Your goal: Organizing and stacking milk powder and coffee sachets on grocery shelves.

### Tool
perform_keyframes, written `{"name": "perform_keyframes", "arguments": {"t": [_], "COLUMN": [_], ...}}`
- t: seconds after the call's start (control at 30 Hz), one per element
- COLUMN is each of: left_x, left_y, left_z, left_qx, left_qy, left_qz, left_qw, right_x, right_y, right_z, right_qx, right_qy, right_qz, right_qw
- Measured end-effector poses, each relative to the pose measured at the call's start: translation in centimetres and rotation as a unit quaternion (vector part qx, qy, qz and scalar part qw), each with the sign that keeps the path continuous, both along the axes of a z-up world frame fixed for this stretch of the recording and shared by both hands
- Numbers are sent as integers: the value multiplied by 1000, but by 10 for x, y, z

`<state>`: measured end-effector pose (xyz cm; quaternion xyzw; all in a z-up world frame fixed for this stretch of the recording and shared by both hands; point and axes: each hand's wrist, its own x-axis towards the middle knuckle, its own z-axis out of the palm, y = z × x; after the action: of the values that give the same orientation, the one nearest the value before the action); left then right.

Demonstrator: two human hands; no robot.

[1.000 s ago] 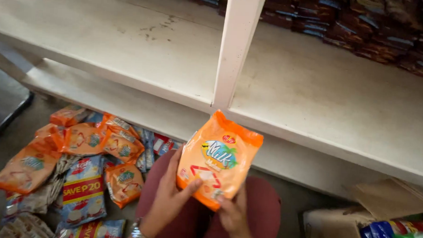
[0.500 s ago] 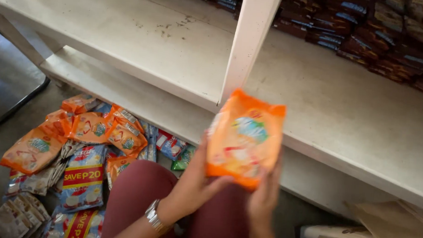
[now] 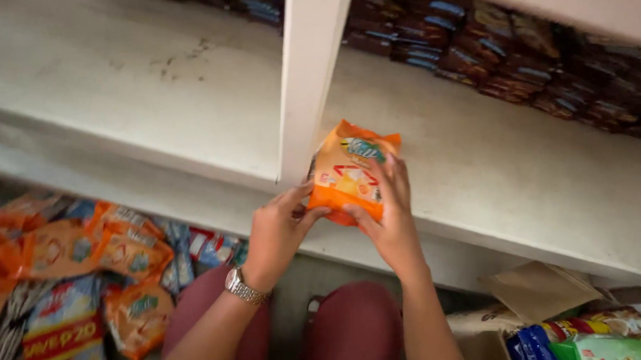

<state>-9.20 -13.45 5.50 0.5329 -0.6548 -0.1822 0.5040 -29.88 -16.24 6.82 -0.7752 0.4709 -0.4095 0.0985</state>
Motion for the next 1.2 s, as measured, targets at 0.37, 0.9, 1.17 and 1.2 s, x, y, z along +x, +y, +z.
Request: {"name": "perform_keyframes", "arguments": {"t": [0.37,0.9,1.17,1.2], "left_x": [-1,14,-7,-5], "left_y": [-23,-31,-32,-32], "left_z": [-24,-11,-41,-45], "left_qx": [-86,-126,-114,-113], "left_qy": [40,-68,185,183], "left_qz": [23,-26,-34,-31], "left_qw": [995,989,976,976], "right_x": [3,9,8,15], "right_y": [-18,-5,-4,-2], "right_z": [9,-4,-34,-31], "right_qx": [30,49,60,52], "right_qy": [-8,-104,-184,-129], "right_qz": [-11,-13,-47,-98], "right_qw": [999,993,980,985]}}
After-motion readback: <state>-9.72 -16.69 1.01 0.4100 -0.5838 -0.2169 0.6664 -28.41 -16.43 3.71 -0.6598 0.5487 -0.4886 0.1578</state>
